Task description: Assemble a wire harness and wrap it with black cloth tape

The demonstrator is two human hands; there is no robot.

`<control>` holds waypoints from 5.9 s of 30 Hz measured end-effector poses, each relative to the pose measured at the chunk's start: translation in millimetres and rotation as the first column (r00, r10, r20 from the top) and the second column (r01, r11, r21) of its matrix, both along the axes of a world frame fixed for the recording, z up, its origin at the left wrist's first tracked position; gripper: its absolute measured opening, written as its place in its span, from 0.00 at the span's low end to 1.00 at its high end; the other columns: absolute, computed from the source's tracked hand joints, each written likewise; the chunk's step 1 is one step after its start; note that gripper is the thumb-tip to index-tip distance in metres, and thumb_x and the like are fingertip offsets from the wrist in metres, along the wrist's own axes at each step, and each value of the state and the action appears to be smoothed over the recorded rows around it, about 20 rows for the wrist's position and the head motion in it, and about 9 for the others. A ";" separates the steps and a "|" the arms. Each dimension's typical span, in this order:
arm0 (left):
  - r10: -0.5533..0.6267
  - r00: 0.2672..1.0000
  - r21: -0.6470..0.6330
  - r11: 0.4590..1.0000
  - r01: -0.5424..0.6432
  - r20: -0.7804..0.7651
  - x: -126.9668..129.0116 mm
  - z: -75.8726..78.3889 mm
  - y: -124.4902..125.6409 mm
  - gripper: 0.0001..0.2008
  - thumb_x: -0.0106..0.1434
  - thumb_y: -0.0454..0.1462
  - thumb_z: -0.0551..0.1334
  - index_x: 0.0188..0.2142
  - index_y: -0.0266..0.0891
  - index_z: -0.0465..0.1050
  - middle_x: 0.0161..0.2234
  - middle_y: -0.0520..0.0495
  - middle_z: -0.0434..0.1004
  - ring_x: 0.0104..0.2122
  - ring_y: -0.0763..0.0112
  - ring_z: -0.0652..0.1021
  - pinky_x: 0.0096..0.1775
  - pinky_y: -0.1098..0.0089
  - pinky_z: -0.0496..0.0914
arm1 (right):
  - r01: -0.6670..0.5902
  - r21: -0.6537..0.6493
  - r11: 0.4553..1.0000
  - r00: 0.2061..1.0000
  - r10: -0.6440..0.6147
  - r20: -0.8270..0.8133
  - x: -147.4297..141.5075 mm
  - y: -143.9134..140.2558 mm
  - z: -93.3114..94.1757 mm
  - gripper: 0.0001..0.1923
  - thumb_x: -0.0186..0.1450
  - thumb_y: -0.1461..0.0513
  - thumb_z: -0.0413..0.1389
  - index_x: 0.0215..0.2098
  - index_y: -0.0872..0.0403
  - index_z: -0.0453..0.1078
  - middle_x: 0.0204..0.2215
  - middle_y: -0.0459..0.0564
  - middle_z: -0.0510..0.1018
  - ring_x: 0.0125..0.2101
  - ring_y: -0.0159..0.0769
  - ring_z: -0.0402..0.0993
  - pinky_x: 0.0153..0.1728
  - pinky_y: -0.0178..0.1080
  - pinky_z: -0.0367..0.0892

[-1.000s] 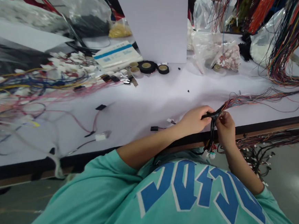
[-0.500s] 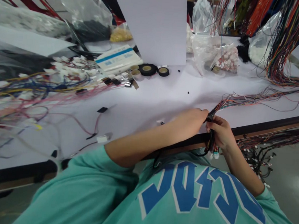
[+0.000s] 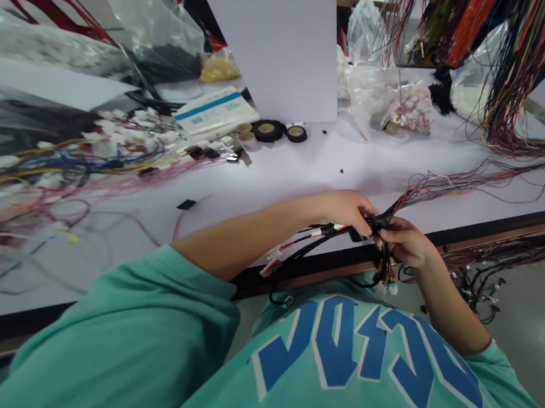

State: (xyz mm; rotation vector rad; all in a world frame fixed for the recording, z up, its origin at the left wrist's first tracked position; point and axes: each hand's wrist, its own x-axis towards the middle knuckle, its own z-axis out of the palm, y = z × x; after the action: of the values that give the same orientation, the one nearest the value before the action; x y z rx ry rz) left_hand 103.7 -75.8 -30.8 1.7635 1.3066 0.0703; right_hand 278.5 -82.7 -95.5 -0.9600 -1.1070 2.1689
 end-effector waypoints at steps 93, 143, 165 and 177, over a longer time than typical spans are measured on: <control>0.430 0.770 -0.518 0.842 -0.152 0.472 -2.9 -39.6 -9.1 0.03 0.57 0.31 0.58 0.27 0.34 0.66 0.13 0.55 0.65 0.08 0.85 0.59 0.12 0.82 0.49 | -0.255 0.939 0.230 0.897 -0.307 0.318 35.4 11.2 16.3 0.10 0.61 0.55 0.51 0.34 0.52 0.70 0.27 0.47 0.73 0.28 0.32 0.69 0.31 0.37 0.63; 0.408 0.843 -0.502 0.842 -0.198 0.351 15.2 -29.2 0.1 0.12 0.60 0.35 0.56 0.21 0.36 0.61 0.10 0.58 0.56 0.07 0.85 0.54 0.11 0.80 0.45 | 0.412 0.609 0.678 0.836 -0.547 0.043 7.0 -52.6 -11.3 0.11 0.55 0.55 0.59 0.31 0.51 0.64 0.27 0.43 0.74 0.27 0.28 0.71 0.29 0.32 0.66; -0.261 0.787 0.335 0.797 0.502 -0.559 10.6 -2.6 -9.8 0.17 0.62 0.42 0.48 0.41 0.35 0.69 0.33 0.42 0.77 0.32 0.63 0.75 0.29 0.70 0.61 | 0.179 0.314 0.933 0.983 -0.182 -0.020 -18.0 -44.1 -13.9 0.16 0.52 0.57 0.58 0.36 0.52 0.61 0.26 0.40 0.65 0.17 0.22 0.59 0.17 0.31 0.57; -0.059 0.866 0.491 0.803 0.337 -0.497 15.4 -12.5 -22.5 0.14 0.59 0.36 0.52 0.43 0.36 0.68 0.32 0.44 0.77 0.34 0.62 0.78 0.30 0.69 0.65 | 0.235 0.596 0.768 0.900 -0.403 0.164 -22.7 -44.1 -33.5 0.22 0.56 0.62 0.55 0.47 0.51 0.56 0.21 0.38 0.64 0.17 0.24 0.57 0.17 0.30 0.53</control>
State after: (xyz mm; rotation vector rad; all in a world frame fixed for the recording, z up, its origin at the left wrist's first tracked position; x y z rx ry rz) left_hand 119.1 -98.3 -43.3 2.5494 1.5171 -0.1045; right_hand 255.8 -126.8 -129.0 -1.0934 -1.4796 1.3219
